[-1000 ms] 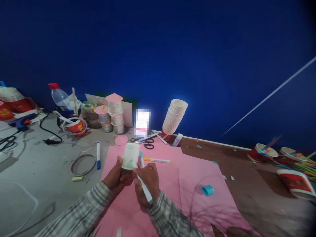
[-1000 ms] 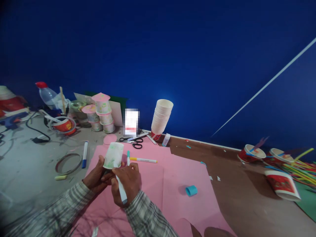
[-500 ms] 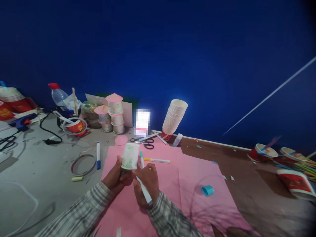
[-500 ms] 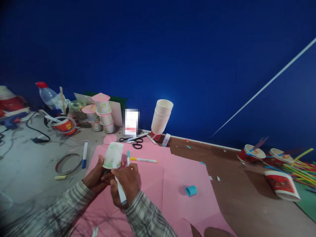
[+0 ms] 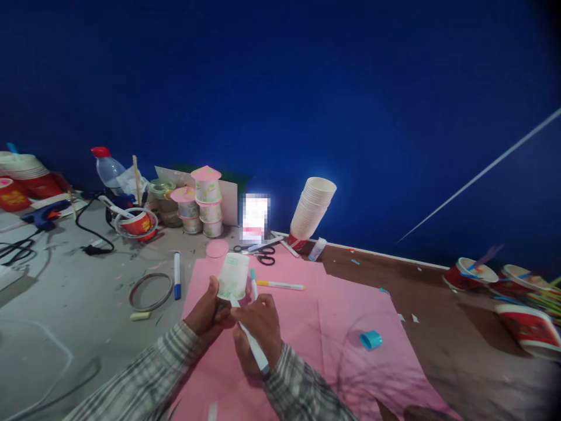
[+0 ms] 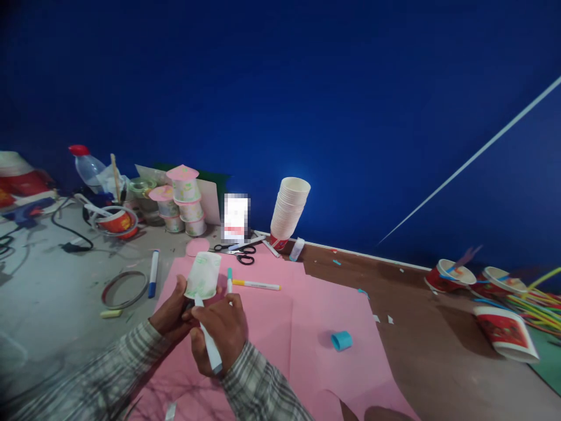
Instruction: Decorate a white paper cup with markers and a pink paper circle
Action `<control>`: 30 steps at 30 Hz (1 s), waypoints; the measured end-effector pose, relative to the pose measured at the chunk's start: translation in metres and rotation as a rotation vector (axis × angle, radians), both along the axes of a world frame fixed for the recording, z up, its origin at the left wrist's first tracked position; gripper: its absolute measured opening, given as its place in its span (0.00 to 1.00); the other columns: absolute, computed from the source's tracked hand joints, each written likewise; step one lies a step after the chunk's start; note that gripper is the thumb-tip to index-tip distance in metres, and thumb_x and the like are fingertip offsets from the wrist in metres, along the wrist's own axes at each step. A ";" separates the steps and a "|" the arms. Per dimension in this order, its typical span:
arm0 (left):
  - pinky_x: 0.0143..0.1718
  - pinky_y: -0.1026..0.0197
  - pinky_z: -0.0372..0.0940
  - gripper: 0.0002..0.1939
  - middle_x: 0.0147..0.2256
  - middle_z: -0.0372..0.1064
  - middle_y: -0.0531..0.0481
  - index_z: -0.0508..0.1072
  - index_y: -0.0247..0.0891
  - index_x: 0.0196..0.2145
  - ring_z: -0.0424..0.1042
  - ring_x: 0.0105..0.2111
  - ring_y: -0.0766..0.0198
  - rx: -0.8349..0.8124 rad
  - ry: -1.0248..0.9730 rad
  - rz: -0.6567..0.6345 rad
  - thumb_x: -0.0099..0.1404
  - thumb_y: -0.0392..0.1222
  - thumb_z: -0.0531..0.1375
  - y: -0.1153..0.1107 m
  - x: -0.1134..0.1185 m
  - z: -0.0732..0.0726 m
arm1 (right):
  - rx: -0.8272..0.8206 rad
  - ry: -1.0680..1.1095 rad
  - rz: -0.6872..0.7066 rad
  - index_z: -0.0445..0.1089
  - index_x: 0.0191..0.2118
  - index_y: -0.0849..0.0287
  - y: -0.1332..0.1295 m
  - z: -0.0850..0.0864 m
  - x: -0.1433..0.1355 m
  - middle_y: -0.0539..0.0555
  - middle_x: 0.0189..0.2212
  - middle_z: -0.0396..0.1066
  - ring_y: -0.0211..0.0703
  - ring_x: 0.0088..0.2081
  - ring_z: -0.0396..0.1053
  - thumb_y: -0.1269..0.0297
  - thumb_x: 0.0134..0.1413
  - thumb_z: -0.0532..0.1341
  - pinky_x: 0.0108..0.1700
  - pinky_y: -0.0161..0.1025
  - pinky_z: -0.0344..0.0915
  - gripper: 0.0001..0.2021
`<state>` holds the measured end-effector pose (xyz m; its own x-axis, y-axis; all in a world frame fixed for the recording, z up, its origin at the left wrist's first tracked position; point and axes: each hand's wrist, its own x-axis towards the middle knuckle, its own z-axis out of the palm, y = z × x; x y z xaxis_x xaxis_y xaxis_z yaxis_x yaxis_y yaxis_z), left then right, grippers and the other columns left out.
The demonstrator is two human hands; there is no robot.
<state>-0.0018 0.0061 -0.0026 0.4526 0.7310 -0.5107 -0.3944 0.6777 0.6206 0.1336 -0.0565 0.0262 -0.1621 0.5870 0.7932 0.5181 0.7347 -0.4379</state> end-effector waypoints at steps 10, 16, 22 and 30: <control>0.12 0.68 0.41 0.47 0.02 0.45 0.65 0.72 0.33 0.35 0.42 0.07 0.74 0.065 0.049 0.030 0.39 0.79 0.46 -0.003 0.005 0.009 | -0.058 -0.073 -0.025 0.66 0.42 0.56 0.000 0.001 0.000 0.47 0.30 0.78 0.41 0.27 0.73 0.71 0.49 0.58 0.40 0.44 0.63 0.12; 0.12 0.67 0.39 0.47 0.03 0.44 0.65 0.72 0.32 0.36 0.41 0.07 0.74 0.048 0.038 0.002 0.40 0.79 0.44 -0.002 0.004 0.006 | -0.051 -0.048 -0.038 0.66 0.41 0.57 0.001 0.000 -0.001 0.48 0.28 0.77 0.41 0.25 0.72 0.71 0.50 0.58 0.39 0.43 0.62 0.11; 0.13 0.67 0.38 0.47 0.03 0.44 0.65 0.72 0.32 0.36 0.41 0.07 0.75 0.082 0.051 0.009 0.36 0.79 0.49 -0.002 0.003 0.003 | -0.034 -0.077 -0.056 0.67 0.40 0.57 0.001 -0.004 -0.001 0.46 0.26 0.76 0.40 0.24 0.71 0.69 0.49 0.57 0.39 0.44 0.63 0.10; 0.13 0.67 0.38 0.48 0.02 0.44 0.65 0.73 0.31 0.35 0.39 0.07 0.76 0.055 0.086 0.037 0.38 0.79 0.47 -0.002 0.004 0.007 | -0.084 -0.070 -0.037 0.66 0.40 0.56 0.001 -0.005 -0.001 0.47 0.28 0.77 0.41 0.26 0.71 0.69 0.51 0.57 0.41 0.44 0.61 0.09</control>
